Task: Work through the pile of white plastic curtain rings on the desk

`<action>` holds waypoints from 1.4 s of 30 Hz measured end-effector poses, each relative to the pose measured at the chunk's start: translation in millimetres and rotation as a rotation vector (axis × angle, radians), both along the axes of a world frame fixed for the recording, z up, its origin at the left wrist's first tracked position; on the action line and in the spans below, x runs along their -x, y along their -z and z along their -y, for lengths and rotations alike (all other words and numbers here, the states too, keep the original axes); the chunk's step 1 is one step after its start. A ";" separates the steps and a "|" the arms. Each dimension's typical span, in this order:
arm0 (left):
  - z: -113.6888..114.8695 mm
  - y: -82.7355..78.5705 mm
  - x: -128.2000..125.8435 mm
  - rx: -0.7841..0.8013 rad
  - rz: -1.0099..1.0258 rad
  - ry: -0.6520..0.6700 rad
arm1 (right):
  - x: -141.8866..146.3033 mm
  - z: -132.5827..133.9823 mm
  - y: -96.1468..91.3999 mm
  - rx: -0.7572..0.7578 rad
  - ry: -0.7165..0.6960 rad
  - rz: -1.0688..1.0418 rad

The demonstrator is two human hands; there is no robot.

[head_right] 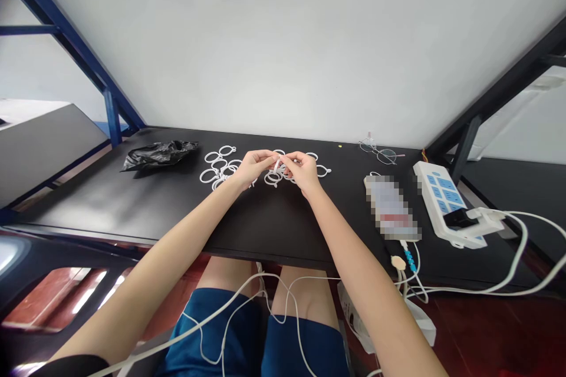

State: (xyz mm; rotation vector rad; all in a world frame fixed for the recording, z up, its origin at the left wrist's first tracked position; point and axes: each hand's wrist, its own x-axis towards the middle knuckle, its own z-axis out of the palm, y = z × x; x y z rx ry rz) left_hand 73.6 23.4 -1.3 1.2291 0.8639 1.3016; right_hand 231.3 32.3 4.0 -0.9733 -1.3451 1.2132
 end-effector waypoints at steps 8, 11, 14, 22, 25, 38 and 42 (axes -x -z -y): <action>0.9 -1.7 0.2 0.010 0.017 0.004 | 1.1 1.3 -2.2 0.002 0.000 -0.003; 1.4 -2.5 -0.1 0.015 0.020 0.006 | 0.8 1.7 -2.9 0.008 0.000 -0.003; 1.1 -2.3 -0.2 0.019 0.027 0.007 | 0.5 1.8 -3.4 0.011 0.002 0.001; 0.8 -2.4 0.0 0.034 0.030 0.009 | 0.4 2.8 -4.0 0.016 -0.003 -0.003; 1.1 -3.2 0.0 0.037 0.025 0.009 | 0.3 2.0 -2.8 0.015 -0.008 -0.013; 2.8 -4.7 -4.2 0.088 0.077 -0.006 | 1.0 3.1 -5.1 0.026 0.036 0.005; 1.9 -4.0 -3.1 0.104 0.088 -0.028 | 0.5 1.8 -3.8 0.013 0.035 0.014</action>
